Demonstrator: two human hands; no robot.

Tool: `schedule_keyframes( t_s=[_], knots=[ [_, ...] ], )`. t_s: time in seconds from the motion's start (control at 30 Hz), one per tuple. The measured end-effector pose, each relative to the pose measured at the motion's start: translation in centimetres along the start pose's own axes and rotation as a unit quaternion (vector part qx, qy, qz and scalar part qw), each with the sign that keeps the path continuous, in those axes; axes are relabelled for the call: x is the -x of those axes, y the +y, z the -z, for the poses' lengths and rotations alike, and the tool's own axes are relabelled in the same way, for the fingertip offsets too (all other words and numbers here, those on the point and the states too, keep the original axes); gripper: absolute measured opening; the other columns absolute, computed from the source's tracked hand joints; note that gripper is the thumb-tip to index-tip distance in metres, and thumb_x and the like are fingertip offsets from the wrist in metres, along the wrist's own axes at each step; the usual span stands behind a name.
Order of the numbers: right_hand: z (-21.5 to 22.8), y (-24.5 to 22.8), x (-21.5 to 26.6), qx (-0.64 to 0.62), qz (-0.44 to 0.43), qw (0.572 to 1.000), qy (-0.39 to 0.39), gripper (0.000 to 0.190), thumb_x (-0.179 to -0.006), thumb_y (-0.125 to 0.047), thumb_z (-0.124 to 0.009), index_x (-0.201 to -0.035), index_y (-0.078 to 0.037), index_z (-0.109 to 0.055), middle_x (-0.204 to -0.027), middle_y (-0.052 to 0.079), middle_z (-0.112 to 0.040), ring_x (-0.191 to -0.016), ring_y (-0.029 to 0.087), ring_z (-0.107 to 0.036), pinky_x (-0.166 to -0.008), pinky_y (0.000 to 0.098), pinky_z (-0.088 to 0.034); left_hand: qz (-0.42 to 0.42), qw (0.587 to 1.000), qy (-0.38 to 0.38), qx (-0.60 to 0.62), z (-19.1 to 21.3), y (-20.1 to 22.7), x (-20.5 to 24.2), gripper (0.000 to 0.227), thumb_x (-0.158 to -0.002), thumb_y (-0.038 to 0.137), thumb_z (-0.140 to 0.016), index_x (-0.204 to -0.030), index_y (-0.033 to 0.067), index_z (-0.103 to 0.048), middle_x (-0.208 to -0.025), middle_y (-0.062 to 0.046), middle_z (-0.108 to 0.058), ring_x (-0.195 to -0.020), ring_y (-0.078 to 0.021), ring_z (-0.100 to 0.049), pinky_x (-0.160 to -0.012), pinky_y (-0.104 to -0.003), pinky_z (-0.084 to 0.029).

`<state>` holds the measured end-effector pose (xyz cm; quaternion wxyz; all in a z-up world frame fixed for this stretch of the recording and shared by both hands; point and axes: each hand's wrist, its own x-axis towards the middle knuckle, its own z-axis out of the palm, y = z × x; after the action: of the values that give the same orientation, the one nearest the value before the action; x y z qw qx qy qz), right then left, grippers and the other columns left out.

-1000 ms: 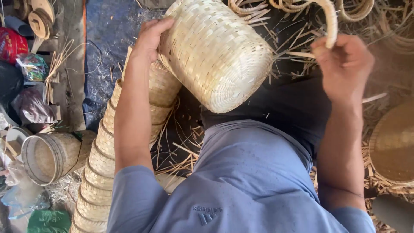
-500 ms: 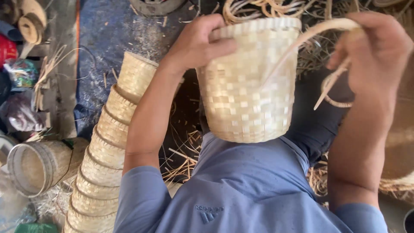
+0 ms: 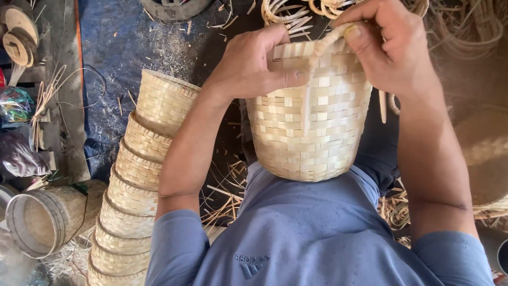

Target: The person attaches a curved handle to a woven basket by threading it through the weave and then stacks the basket onto a column of similar baskets.

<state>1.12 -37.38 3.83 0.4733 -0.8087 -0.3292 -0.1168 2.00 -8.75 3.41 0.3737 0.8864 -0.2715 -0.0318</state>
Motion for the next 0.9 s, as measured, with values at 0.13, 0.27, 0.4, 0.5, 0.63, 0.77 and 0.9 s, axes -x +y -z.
schedule_keyframes(
  t_s=[0.13,0.27,0.4,0.5,0.63,0.77,0.9],
  knots=[
    [-0.6,-1.3,-1.2,0.050,-0.027,0.998,-0.031,0.013,-0.108,0.001,-0.067,-0.121,0.005,-0.068,-0.084,0.014,-0.065,-0.066,0.017,-0.058,-0.060,0.0301,-0.046,-0.003,1.000,0.011,-0.006,0.1,-0.1,0.4,0.067,-0.074,0.066,-0.090,-0.098,0.0084,-0.066,-0.079,-0.005,-0.068,-0.073,-0.0193,-0.069,-0.066,-0.035,-0.051],
    [0.0,-0.4,-1.6,0.078,0.053,0.992,-0.082,0.020,-0.107,-0.002,-0.071,-0.126,0.004,-0.070,-0.089,0.015,-0.070,-0.074,0.021,-0.067,-0.066,0.0306,-0.052,0.027,1.000,-0.007,0.008,0.5,0.0,0.9,0.069,-0.072,0.066,-0.090,-0.101,0.0086,-0.066,-0.079,-0.004,-0.069,-0.073,-0.0191,-0.070,-0.067,-0.035,-0.052],
    [-0.1,1.2,-1.8,0.024,0.091,0.990,-0.104,0.015,-0.109,-0.002,-0.071,-0.123,0.002,-0.071,-0.102,0.013,-0.074,-0.083,0.018,-0.071,-0.073,0.0269,-0.056,0.000,1.000,-0.005,-0.009,0.8,0.5,1.1,0.073,-0.072,0.065,-0.092,-0.107,0.0070,-0.064,-0.087,-0.007,-0.072,-0.081,-0.0222,-0.072,-0.073,-0.036,-0.054],
    [-0.3,1.3,-1.6,0.027,0.115,0.989,-0.093,0.013,-0.109,-0.002,-0.071,-0.122,0.002,-0.071,-0.102,0.013,-0.073,-0.086,0.020,-0.071,-0.077,0.0288,-0.056,-0.022,0.999,-0.002,-0.028,1.1,1.0,1.4,0.076,-0.075,0.061,-0.094,-0.114,0.0052,-0.062,-0.104,-0.012,-0.071,-0.098,-0.0277,-0.070,-0.085,-0.040,-0.054],
    [-0.6,0.8,-1.8,0.018,0.082,0.991,-0.100,0.013,-0.105,0.001,-0.073,-0.117,0.006,-0.072,-0.092,0.015,-0.072,-0.077,0.020,-0.070,-0.070,0.0310,-0.054,-0.090,0.994,-0.003,-0.060,1.5,1.5,1.9,0.077,-0.084,0.055,-0.093,-0.131,0.0047,-0.060,-0.125,-0.013,-0.068,-0.120,-0.0320,-0.063,-0.105,-0.049,-0.044],
    [-0.7,0.5,-2.1,0.021,0.089,0.991,-0.094,0.013,-0.106,0.000,-0.074,-0.116,0.006,-0.072,-0.091,0.015,-0.072,-0.078,0.020,-0.070,-0.069,0.0305,-0.054,-0.053,0.998,-0.026,-0.007,1.0,1.4,1.9,0.074,-0.086,0.052,-0.090,-0.135,0.0056,-0.059,-0.129,-0.012,-0.068,-0.123,-0.0306,-0.062,-0.109,-0.048,-0.043],
    [-0.9,0.4,-1.9,0.015,0.071,0.993,-0.091,0.012,-0.106,-0.001,-0.074,-0.115,0.006,-0.073,-0.096,0.015,-0.073,-0.081,0.020,-0.071,-0.068,0.0294,-0.054,-0.064,0.998,-0.009,-0.008,0.6,0.9,2.2,0.074,-0.086,0.050,-0.090,-0.135,0.0052,-0.058,-0.127,-0.012,-0.069,-0.121,-0.0299,-0.064,-0.109,-0.047,-0.043]
  ],
)
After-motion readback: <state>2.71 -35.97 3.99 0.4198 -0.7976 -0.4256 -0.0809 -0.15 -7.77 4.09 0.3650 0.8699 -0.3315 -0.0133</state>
